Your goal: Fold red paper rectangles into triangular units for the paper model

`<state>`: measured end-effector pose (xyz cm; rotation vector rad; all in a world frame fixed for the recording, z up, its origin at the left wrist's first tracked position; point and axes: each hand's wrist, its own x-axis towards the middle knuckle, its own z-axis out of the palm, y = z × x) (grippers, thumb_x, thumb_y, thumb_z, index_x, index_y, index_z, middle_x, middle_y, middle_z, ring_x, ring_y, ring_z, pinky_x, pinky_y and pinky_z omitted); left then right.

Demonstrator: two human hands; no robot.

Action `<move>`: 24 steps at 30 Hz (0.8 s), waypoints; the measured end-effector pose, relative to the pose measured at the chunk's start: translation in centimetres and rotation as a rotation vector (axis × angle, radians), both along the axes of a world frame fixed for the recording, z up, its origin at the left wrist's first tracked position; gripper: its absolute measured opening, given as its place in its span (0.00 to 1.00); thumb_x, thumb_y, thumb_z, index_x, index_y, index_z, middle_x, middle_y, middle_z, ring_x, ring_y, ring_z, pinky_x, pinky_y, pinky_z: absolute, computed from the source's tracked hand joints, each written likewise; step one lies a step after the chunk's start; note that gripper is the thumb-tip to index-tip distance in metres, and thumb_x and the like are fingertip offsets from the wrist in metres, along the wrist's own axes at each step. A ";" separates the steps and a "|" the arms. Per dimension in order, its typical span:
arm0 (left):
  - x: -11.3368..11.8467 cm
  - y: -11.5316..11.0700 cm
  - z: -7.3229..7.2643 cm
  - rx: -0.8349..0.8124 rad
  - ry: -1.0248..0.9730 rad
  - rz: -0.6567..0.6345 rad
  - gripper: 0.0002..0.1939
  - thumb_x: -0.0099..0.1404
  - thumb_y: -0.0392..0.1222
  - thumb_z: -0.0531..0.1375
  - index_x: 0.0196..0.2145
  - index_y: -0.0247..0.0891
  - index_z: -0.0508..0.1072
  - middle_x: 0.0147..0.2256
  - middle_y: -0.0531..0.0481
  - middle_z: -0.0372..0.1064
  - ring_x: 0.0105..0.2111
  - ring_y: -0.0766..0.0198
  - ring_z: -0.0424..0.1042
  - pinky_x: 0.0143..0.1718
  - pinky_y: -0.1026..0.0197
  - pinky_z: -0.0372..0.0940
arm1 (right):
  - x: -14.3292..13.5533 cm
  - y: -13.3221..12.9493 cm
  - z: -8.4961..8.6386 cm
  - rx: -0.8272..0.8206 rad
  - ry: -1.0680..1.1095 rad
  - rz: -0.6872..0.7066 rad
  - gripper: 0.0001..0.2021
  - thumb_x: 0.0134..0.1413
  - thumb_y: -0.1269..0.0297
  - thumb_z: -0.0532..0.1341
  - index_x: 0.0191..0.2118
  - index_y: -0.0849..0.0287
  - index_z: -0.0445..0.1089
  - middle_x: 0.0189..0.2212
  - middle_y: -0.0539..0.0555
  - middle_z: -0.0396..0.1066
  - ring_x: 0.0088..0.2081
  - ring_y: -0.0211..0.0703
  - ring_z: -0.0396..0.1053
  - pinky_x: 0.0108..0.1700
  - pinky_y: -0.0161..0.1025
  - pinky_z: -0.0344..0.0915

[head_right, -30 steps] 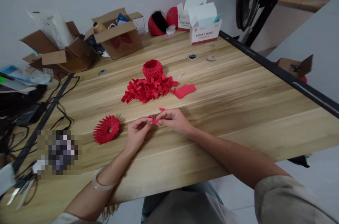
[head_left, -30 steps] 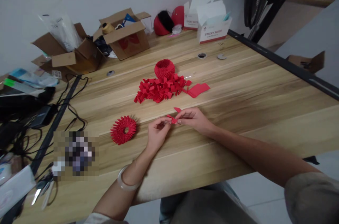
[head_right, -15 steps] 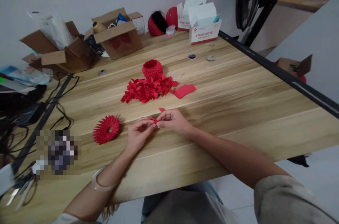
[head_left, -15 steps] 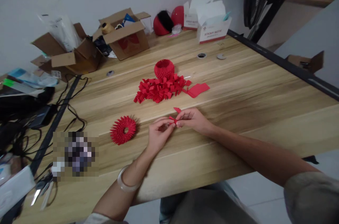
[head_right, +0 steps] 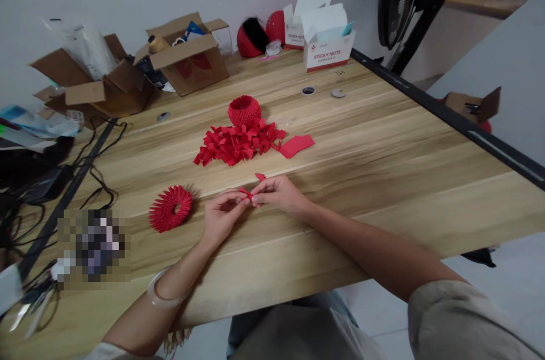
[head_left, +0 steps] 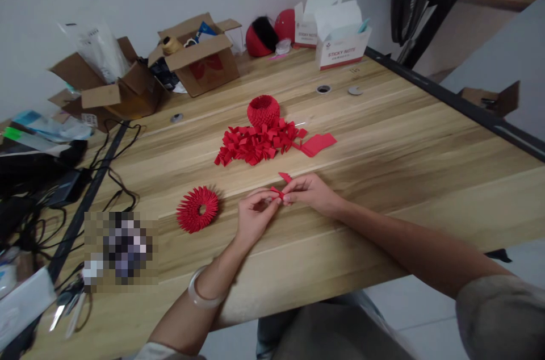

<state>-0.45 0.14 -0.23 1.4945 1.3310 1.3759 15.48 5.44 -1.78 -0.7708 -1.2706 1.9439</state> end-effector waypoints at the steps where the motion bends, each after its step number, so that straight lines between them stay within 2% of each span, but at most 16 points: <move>1: 0.0 0.0 0.0 0.006 0.006 -0.001 0.04 0.50 0.35 0.65 0.27 0.36 0.77 0.28 0.46 0.73 0.27 0.66 0.70 0.30 0.64 0.65 | 0.0 0.0 0.1 -0.002 -0.002 0.004 0.08 0.36 0.66 0.69 0.27 0.62 0.74 0.21 0.49 0.73 0.24 0.33 0.69 0.32 0.36 0.67; 14: 0.0 -0.1 0.1 0.043 0.050 0.005 0.03 0.50 0.37 0.65 0.27 0.36 0.77 0.28 0.46 0.74 0.28 0.65 0.72 0.31 0.63 0.67 | -0.1 -0.4 0.9 0.010 -0.057 -0.019 0.11 0.37 0.61 0.68 0.25 0.63 0.71 0.19 0.48 0.70 0.22 0.32 0.65 0.29 0.34 0.63; 19: 0.2 -0.2 -0.1 -0.017 -0.015 0.021 0.04 0.49 0.36 0.66 0.26 0.35 0.77 0.28 0.46 0.75 0.26 0.66 0.71 0.30 0.64 0.66 | -0.2 -0.4 0.8 0.024 -0.087 -0.041 0.10 0.36 0.62 0.68 0.24 0.63 0.71 0.18 0.48 0.70 0.21 0.32 0.65 0.28 0.34 0.63; 24: 0.2 -0.2 -0.4 -0.166 -0.150 -0.030 0.05 0.52 0.37 0.64 0.28 0.34 0.75 0.25 0.47 0.74 0.24 0.67 0.71 0.29 0.65 0.66 | -0.2 -0.6 0.6 0.051 -0.128 -0.079 0.08 0.36 0.64 0.67 0.24 0.63 0.70 0.19 0.48 0.70 0.22 0.33 0.66 0.30 0.36 0.65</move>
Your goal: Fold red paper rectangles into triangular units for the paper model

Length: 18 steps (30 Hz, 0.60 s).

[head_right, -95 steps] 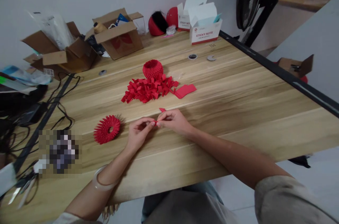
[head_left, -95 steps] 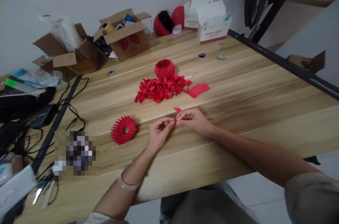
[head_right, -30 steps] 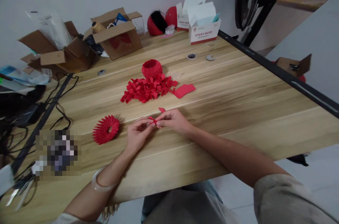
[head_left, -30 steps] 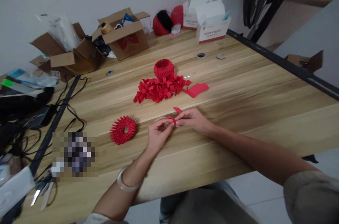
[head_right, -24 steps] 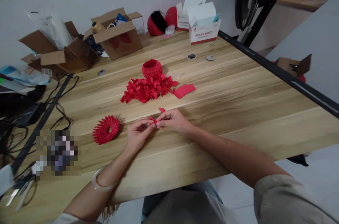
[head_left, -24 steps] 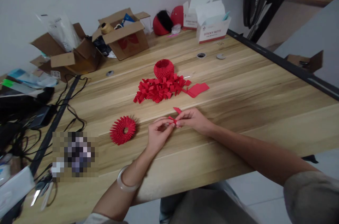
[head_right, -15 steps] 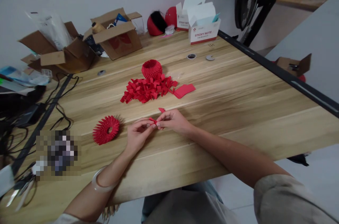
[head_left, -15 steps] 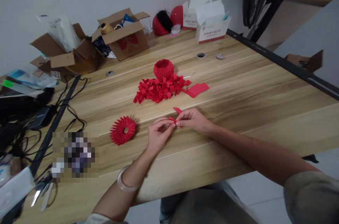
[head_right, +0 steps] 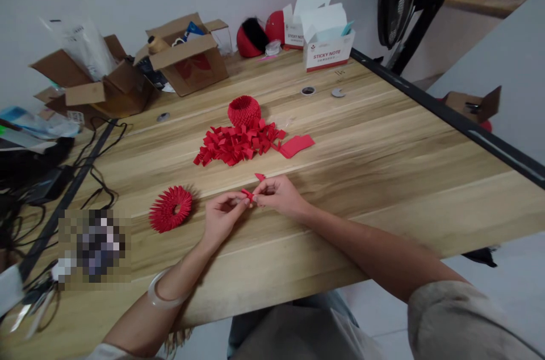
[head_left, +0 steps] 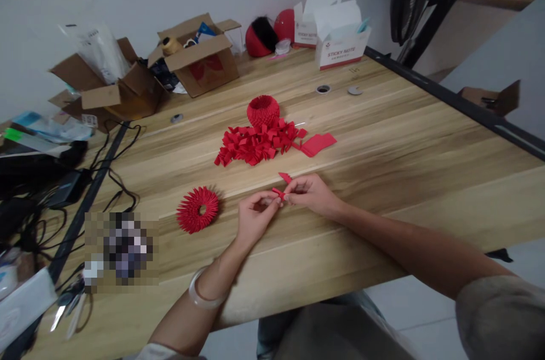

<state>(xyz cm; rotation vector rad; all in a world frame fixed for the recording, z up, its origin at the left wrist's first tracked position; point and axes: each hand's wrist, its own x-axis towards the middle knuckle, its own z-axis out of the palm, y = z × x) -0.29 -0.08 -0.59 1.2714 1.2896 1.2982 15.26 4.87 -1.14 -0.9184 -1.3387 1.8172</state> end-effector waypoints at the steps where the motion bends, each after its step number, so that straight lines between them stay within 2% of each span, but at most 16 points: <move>1: 0.0 0.0 0.0 -0.019 -0.017 -0.006 0.05 0.52 0.37 0.64 0.27 0.34 0.75 0.24 0.48 0.74 0.23 0.67 0.71 0.28 0.65 0.66 | 0.0 0.0 0.0 0.009 -0.011 -0.006 0.09 0.36 0.64 0.67 0.24 0.63 0.70 0.19 0.48 0.70 0.23 0.34 0.66 0.31 0.36 0.65; 7: 0.2 0.0 0.4 -0.033 -0.049 0.005 0.06 0.52 0.38 0.65 0.27 0.33 0.74 0.23 0.48 0.74 0.24 0.67 0.72 0.29 0.65 0.67 | 0.0 -0.2 0.1 0.066 -0.023 0.019 0.10 0.41 0.60 0.65 0.26 0.62 0.69 0.22 0.51 0.71 0.26 0.35 0.68 0.33 0.36 0.67; 11: 0.4 0.0 0.7 -0.056 -0.045 -0.003 0.07 0.51 0.39 0.65 0.25 0.33 0.73 0.23 0.48 0.73 0.23 0.66 0.72 0.27 0.64 0.68 | 0.0 -0.5 0.2 0.142 -0.046 0.025 0.08 0.44 0.61 0.62 0.26 0.61 0.66 0.23 0.52 0.71 0.26 0.37 0.69 0.32 0.36 0.67; 14: 0.5 0.0 0.9 -0.067 -0.053 -0.004 0.08 0.50 0.40 0.65 0.24 0.33 0.72 0.22 0.48 0.73 0.21 0.67 0.71 0.26 0.65 0.68 | 0.1 -0.8 0.1 0.287 -0.127 0.002 0.07 0.45 0.62 0.61 0.27 0.61 0.67 0.23 0.52 0.72 0.25 0.38 0.69 0.31 0.37 0.67; 18: 0.3 0.1 0.9 -0.100 -0.097 0.009 0.10 0.49 0.41 0.66 0.25 0.33 0.71 0.22 0.49 0.72 0.20 0.69 0.70 0.25 0.66 0.66 | 0.4 -0.8 -0.1 0.621 -0.258 -0.035 0.07 0.49 0.63 0.58 0.27 0.60 0.70 0.24 0.53 0.73 0.25 0.38 0.68 0.30 0.37 0.67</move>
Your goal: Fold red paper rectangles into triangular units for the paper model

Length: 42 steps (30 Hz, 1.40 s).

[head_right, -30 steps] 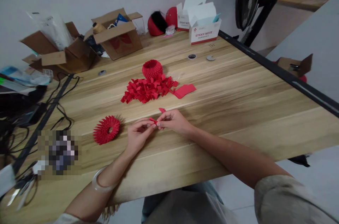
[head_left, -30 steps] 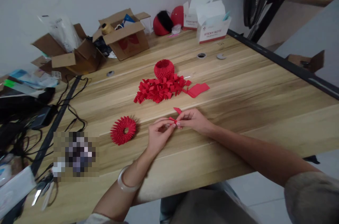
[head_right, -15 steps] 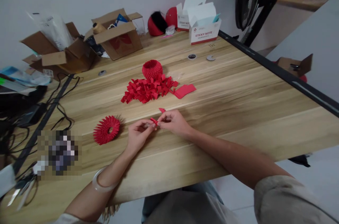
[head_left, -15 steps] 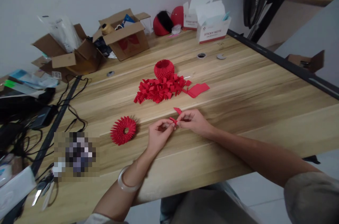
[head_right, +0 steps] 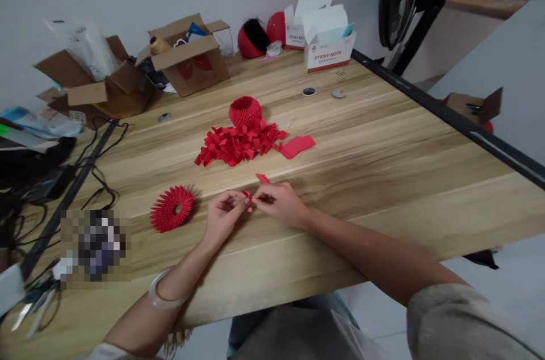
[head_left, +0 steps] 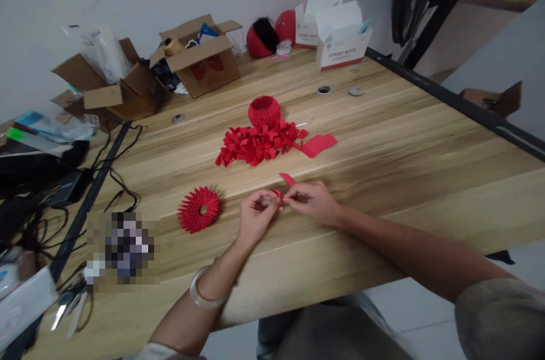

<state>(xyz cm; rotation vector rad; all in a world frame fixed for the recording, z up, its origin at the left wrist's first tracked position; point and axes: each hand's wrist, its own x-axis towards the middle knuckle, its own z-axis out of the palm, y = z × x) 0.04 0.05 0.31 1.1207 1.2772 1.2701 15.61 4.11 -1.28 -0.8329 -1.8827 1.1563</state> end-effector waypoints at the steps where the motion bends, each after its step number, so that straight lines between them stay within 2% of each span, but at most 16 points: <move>1: 0.0 0.0 0.0 -0.009 -0.014 0.005 0.10 0.48 0.41 0.66 0.25 0.33 0.71 0.22 0.50 0.72 0.20 0.69 0.70 0.24 0.67 0.66 | 0.1 0.1 -0.1 0.074 -0.015 0.010 0.08 0.50 0.63 0.58 0.26 0.59 0.71 0.25 0.53 0.74 0.26 0.39 0.69 0.32 0.37 0.68; 5: -0.2 0.2 -0.1 -0.036 -0.077 0.014 0.10 0.47 0.41 0.67 0.25 0.33 0.72 0.21 0.52 0.72 0.19 0.71 0.70 0.25 0.68 0.66 | 0.4 0.5 -0.1 0.197 -0.002 0.087 0.08 0.52 0.63 0.58 0.27 0.55 0.73 0.30 0.53 0.75 0.32 0.40 0.72 0.39 0.38 0.69; 15: -0.4 0.3 -0.3 -0.083 -0.144 0.002 0.10 0.47 0.40 0.67 0.27 0.33 0.74 0.21 0.50 0.73 0.20 0.69 0.71 0.25 0.67 0.67 | 0.5 0.5 0.4 0.167 0.034 0.113 0.07 0.50 0.64 0.59 0.26 0.56 0.74 0.30 0.55 0.75 0.33 0.41 0.72 0.40 0.38 0.70; 17: -0.4 0.3 -0.3 -0.073 -0.124 0.012 0.10 0.46 0.40 0.68 0.27 0.33 0.73 0.20 0.50 0.73 0.21 0.68 0.72 0.26 0.66 0.68 | 0.4 0.5 0.6 0.085 0.054 0.116 0.07 0.50 0.64 0.59 0.27 0.57 0.74 0.31 0.54 0.75 0.33 0.40 0.72 0.39 0.38 0.69; 20: -0.4 0.3 -0.3 -0.053 -0.113 0.030 0.10 0.46 0.39 0.68 0.26 0.33 0.73 0.21 0.49 0.74 0.21 0.67 0.72 0.27 0.65 0.69 | 0.3 0.6 0.8 -0.188 0.100 0.118 0.09 0.50 0.61 0.59 0.31 0.60 0.74 0.29 0.54 0.75 0.30 0.39 0.72 0.36 0.38 0.69; 22: -0.4 0.3 -0.4 -0.044 -0.112 0.040 0.10 0.46 0.39 0.68 0.26 0.33 0.73 0.22 0.49 0.74 0.21 0.67 0.73 0.27 0.65 0.69 | 0.3 0.6 0.9 -0.342 0.113 0.111 0.10 0.49 0.60 0.59 0.30 0.62 0.73 0.25 0.53 0.73 0.27 0.38 0.70 0.32 0.38 0.69; 26: -0.3 0.2 -0.4 -0.048 -0.111 0.042 0.09 0.46 0.38 0.68 0.27 0.33 0.74 0.21 0.49 0.74 0.22 0.67 0.73 0.27 0.66 0.69 | 0.2 0.8 0.8 -0.476 0.109 0.146 0.09 0.45 0.61 0.62 0.27 0.63 0.72 0.21 0.51 0.71 0.23 0.35 0.67 0.29 0.35 0.66; 34: -0.3 0.1 -0.4 -0.030 -0.079 0.025 0.11 0.45 0.40 0.68 0.26 0.33 0.74 0.23 0.48 0.75 0.23 0.64 0.74 0.29 0.63 0.71 | 0.2 1.0 0.6 -0.560 0.146 0.200 0.09 0.44 0.60 0.63 0.26 0.63 0.71 0.19 0.49 0.70 0.22 0.33 0.66 0.29 0.34 0.66; 42: -0.2 0.1 -0.3 -0.022 -0.037 0.029 0.09 0.45 0.38 0.68 0.25 0.33 0.74 0.23 0.48 0.75 0.22 0.66 0.73 0.27 0.64 0.69 | 0.2 0.8 0.9 -0.527 0.128 0.162 0.11 0.43 0.58 0.64 0.26 0.62 0.69 0.20 0.49 0.68 0.23 0.34 0.65 0.29 0.34 0.64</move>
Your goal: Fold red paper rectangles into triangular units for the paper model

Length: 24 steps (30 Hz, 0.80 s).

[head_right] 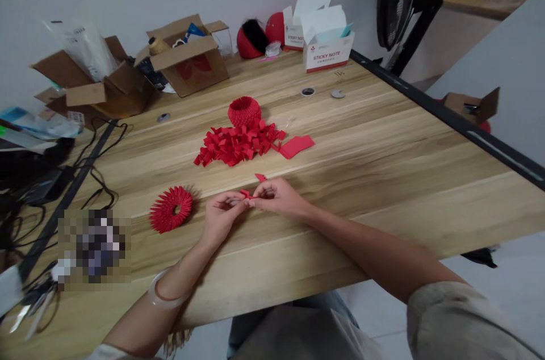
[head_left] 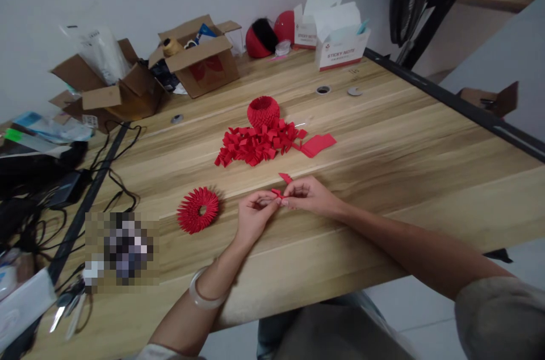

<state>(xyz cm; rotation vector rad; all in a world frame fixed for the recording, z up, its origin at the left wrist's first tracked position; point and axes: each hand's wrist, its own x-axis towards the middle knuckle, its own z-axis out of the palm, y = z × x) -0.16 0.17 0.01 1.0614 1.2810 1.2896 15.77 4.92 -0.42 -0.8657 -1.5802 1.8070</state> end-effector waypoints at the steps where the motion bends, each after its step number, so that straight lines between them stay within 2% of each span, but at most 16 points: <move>1: 0.0 0.0 0.0 0.007 0.015 -0.003 0.08 0.45 0.38 0.68 0.25 0.33 0.74 0.23 0.48 0.75 0.22 0.67 0.72 0.27 0.65 0.69 | 0.0 0.0 0.0 0.001 -0.001 -0.003 0.12 0.42 0.58 0.64 0.25 0.62 0.69 0.20 0.49 0.67 0.23 0.34 0.64 0.29 0.34 0.63; 6: -0.1 0.0 0.0 0.058 0.065 0.002 0.06 0.48 0.38 0.66 0.26 0.34 0.75 0.26 0.48 0.75 0.23 0.69 0.71 0.29 0.66 0.67 | 0.0 0.1 -0.3 0.034 -0.009 0.014 0.11 0.43 0.58 0.63 0.24 0.62 0.67 0.18 0.48 0.65 0.22 0.32 0.62 0.27 0.33 0.60; 13: -0.1 0.1 -0.1 0.069 0.034 0.039 0.09 0.46 0.36 0.67 0.24 0.33 0.71 0.21 0.51 0.72 0.21 0.71 0.70 0.26 0.69 0.64 | 0.0 0.0 -0.1 0.038 -0.033 -0.009 0.09 0.41 0.60 0.63 0.24 0.61 0.66 0.20 0.48 0.65 0.23 0.34 0.62 0.29 0.34 0.61; 24: -0.2 0.0 0.0 -0.036 -0.062 -0.017 0.14 0.45 0.38 0.68 0.31 0.33 0.72 0.24 0.50 0.75 0.25 0.67 0.74 0.31 0.66 0.68 | -0.3 0.2 -0.2 -0.128 0.092 -0.062 0.13 0.37 0.58 0.68 0.24 0.63 0.68 0.18 0.47 0.68 0.21 0.31 0.64 0.27 0.33 0.64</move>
